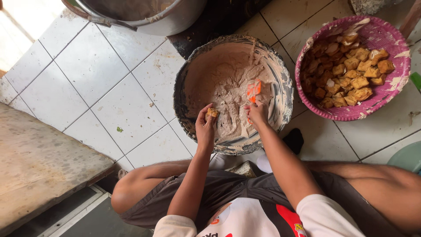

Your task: The person scoops a thick batter onto small fried pieces using an orange spatula, then drops the coated pieces into a large pot of hot oil. The person repeats this process continuously, occasionally using a strainer to remove cooked pieces from the oil.

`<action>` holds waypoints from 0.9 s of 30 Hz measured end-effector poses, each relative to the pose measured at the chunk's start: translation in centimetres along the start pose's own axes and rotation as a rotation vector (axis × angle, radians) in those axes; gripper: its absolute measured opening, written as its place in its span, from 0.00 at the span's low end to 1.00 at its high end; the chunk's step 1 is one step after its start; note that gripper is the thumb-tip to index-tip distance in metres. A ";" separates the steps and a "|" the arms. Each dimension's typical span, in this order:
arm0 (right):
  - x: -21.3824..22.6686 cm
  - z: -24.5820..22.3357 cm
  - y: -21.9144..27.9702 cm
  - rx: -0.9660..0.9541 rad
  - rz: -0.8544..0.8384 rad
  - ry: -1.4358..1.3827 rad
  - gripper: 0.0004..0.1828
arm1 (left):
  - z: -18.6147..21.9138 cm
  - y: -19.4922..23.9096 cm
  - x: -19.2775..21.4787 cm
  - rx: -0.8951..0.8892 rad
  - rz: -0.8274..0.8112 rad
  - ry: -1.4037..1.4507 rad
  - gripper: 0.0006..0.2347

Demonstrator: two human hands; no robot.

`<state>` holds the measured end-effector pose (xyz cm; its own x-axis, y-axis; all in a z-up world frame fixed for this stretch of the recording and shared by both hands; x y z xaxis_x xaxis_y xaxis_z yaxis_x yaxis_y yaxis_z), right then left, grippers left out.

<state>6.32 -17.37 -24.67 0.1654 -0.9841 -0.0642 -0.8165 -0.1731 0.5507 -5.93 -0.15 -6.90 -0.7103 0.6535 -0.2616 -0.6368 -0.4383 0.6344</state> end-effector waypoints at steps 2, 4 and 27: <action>-0.8 0.1 -1.2 -0.052 -0.035 -0.045 0.15 | -0.1 -0.1 -0.1 0.001 0.001 -0.001 0.13; -1.3 -0.7 -2.6 -0.115 -0.109 -0.111 0.14 | -0.4 0.0 0.0 0.054 0.038 -0.063 0.13; -2.7 -21.6 10.4 0.425 -0.576 -0.220 0.09 | 3.9 0.8 -5.3 0.210 -0.467 0.258 0.11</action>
<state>9.31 -15.67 -0.75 0.5530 -0.7108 -0.4347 -0.7850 -0.6194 0.0140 -1.46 -1.56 -2.14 -0.4352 0.5647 -0.7012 -0.8459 0.0101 0.5332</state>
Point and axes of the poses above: each hand's wrist, its own y-axis away from the middle knuckle, its own x-axis out of the back of the hand, z = x × y, the point moved 2 cm from there along -y, towards the middle knuckle, and after that the axes turned 13 degrees about x, right-handed, at the moved point
